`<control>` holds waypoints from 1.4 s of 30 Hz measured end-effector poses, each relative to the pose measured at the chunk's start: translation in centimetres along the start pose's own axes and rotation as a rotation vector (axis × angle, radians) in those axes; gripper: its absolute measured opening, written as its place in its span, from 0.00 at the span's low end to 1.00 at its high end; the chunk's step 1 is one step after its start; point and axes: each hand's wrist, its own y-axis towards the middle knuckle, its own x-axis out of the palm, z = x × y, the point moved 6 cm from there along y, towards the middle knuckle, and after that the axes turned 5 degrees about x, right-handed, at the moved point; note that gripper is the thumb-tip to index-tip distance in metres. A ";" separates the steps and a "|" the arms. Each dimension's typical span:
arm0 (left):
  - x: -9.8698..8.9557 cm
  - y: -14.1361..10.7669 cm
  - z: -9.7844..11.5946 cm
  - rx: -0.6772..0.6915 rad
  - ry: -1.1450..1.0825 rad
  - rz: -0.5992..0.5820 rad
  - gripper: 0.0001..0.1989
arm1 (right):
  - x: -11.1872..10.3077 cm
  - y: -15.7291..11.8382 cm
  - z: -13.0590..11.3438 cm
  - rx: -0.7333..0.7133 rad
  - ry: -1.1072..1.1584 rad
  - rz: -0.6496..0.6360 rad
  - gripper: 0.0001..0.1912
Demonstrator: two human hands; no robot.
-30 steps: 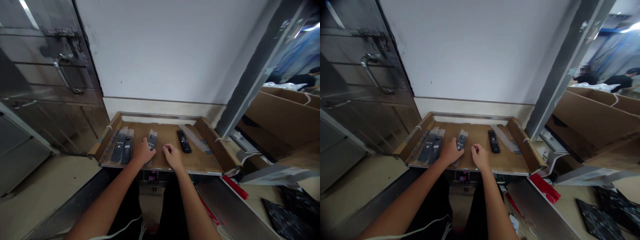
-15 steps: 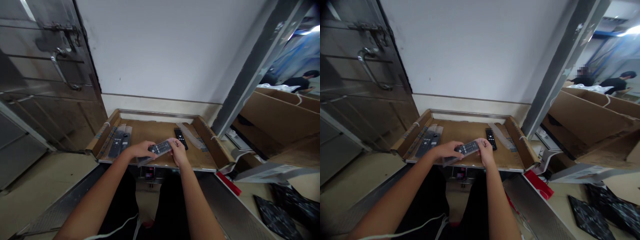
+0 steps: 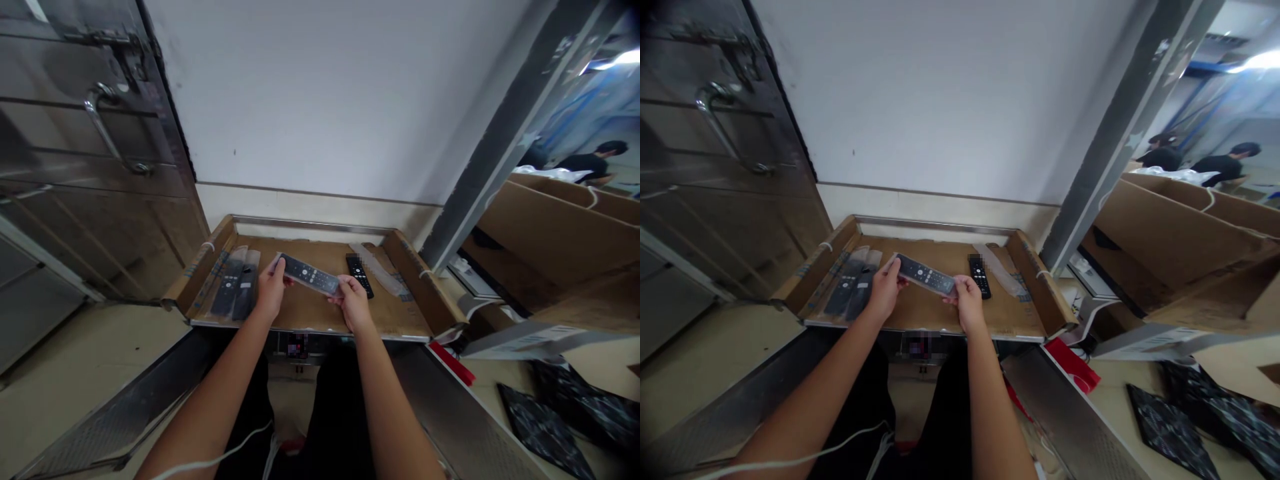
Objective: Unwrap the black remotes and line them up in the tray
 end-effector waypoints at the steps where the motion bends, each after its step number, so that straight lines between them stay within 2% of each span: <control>1: 0.2 -0.2 -0.6 -0.006 -0.013 0.000 0.20 | -0.1 0.0 0.0 0.006 0.008 0.003 0.18; 4: 0.0 -0.5 -1.7 -0.049 -0.042 0.023 0.20 | -0.1 0.1 0.1 0.030 0.032 0.005 0.17; 8: -0.5 -0.5 -1.9 -0.074 -0.027 0.054 0.20 | 0.0 0.0 0.1 0.060 0.056 -0.002 0.16; 11: -0.7 -0.6 -1.1 0.008 0.056 0.086 0.21 | 0.2 -0.1 0.0 0.054 0.069 -0.003 0.15; 14: 0.1 -0.5 1.5 0.167 0.225 0.040 0.21 | 0.0 0.0 -0.1 0.067 0.112 0.010 0.15; 18: 3.1 0.1 7.2 0.452 0.492 -0.093 0.17 | -0.2 0.1 -0.4 0.148 0.224 -0.067 0.14; 20: 5.3 0.4 9.4 0.528 0.523 -0.176 0.16 | -0.2 0.0 -0.6 0.211 0.302 -0.129 0.13; 22: 7.5 0.7 10.4 0.486 0.467 -0.280 0.16 | -0.3 -0.2 -0.7 0.262 0.368 -0.151 0.10; 24: 9.4 0.9 10.5 0.397 0.378 -0.352 0.14 | -0.4 -0.3 -0.7 0.293 0.408 -0.144 0.08; 26: 10.4 1.1 10.5 0.331 0.284 -0.357 0.13 | -0.4 -0.3 -0.5 0.315 0.428 -0.122 0.06; 28: 10.6 1.4 10.7 0.303 0.195 -0.306 0.12 | -0.6 -0.1 -0.3 0.317 0.438 -0.091 0.05; 31: 8.7 2.7 12.4 0.320 0.064 -0.127 0.13 | -0.8 0.1 0.0 0.296 0.434 -0.055 0.08; 34: 4.3 4.6 14.9 0.348 -0.112 0.161 0.16 | -1.1 0.2 0.0 0.239 0.415 -0.032 0.10; 36: 1.5 5.8 16.0 0.320 -0.230 0.275 0.13 | -1.2 0.1 -0.3 0.186 0.410 -0.012 0.11; 39: -1.5 6.5 15.7 0.231 -0.298 0.338 0.09 | -1.2 0.0 -0.4 0.136 0.399 0.007 0.15; 42: -2.6 5.7 13.4 0.124 -0.324 0.324 0.08 | -0.6 0.1 0.0 0.104 0.305 -0.006 0.19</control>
